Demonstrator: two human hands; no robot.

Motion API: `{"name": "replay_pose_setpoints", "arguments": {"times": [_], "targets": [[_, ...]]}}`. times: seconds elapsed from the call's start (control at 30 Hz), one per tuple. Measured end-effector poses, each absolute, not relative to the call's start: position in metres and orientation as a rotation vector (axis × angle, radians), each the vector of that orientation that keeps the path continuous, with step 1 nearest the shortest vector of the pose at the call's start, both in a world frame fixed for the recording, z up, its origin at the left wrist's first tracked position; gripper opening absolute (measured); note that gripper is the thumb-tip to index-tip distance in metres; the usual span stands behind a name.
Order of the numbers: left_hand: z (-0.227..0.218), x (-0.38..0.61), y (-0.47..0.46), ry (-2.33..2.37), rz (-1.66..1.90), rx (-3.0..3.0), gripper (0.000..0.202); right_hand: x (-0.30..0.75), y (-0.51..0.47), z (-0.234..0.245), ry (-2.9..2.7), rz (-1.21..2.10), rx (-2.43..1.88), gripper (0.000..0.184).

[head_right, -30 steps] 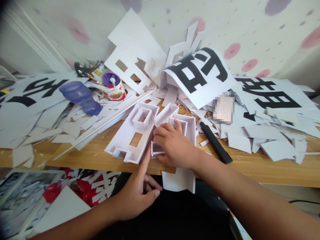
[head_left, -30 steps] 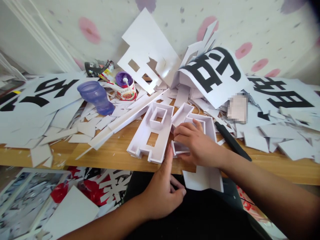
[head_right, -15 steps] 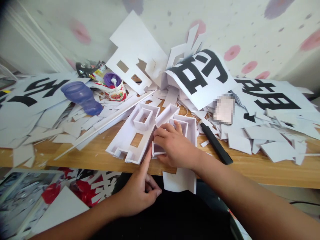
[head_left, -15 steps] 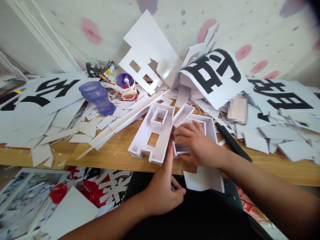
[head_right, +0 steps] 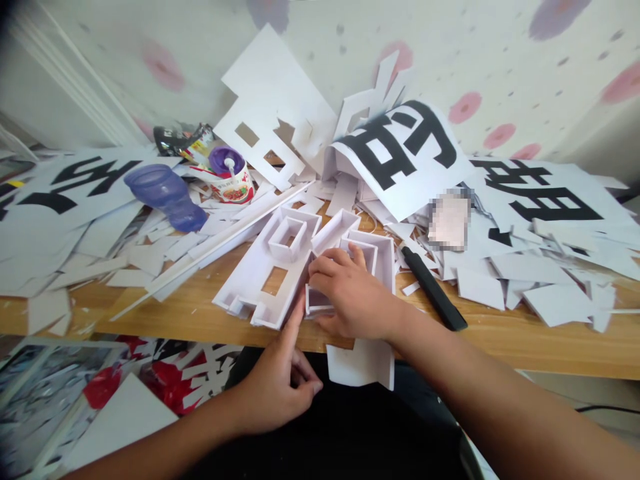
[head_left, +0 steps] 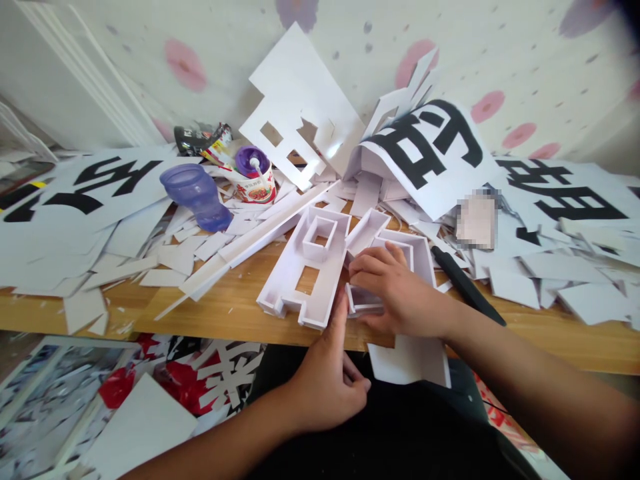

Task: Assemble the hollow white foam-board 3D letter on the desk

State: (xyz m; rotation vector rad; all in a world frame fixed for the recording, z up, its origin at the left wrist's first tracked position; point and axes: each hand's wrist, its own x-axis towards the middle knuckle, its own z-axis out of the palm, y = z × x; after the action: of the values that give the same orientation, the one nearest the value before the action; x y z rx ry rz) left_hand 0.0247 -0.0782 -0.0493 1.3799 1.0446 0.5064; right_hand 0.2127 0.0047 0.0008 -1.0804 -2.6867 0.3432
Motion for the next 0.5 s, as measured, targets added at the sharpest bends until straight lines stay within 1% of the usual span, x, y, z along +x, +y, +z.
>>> {"name": "replay_pose_setpoints", "arguments": {"times": [0.5], "targets": [[-0.0491, 0.0269, -0.0788, 1.079, 0.529, 1.413, 0.125, 0.2149, 0.0051, 0.0014, -2.671, 0.400, -1.064, 0.044]]}}
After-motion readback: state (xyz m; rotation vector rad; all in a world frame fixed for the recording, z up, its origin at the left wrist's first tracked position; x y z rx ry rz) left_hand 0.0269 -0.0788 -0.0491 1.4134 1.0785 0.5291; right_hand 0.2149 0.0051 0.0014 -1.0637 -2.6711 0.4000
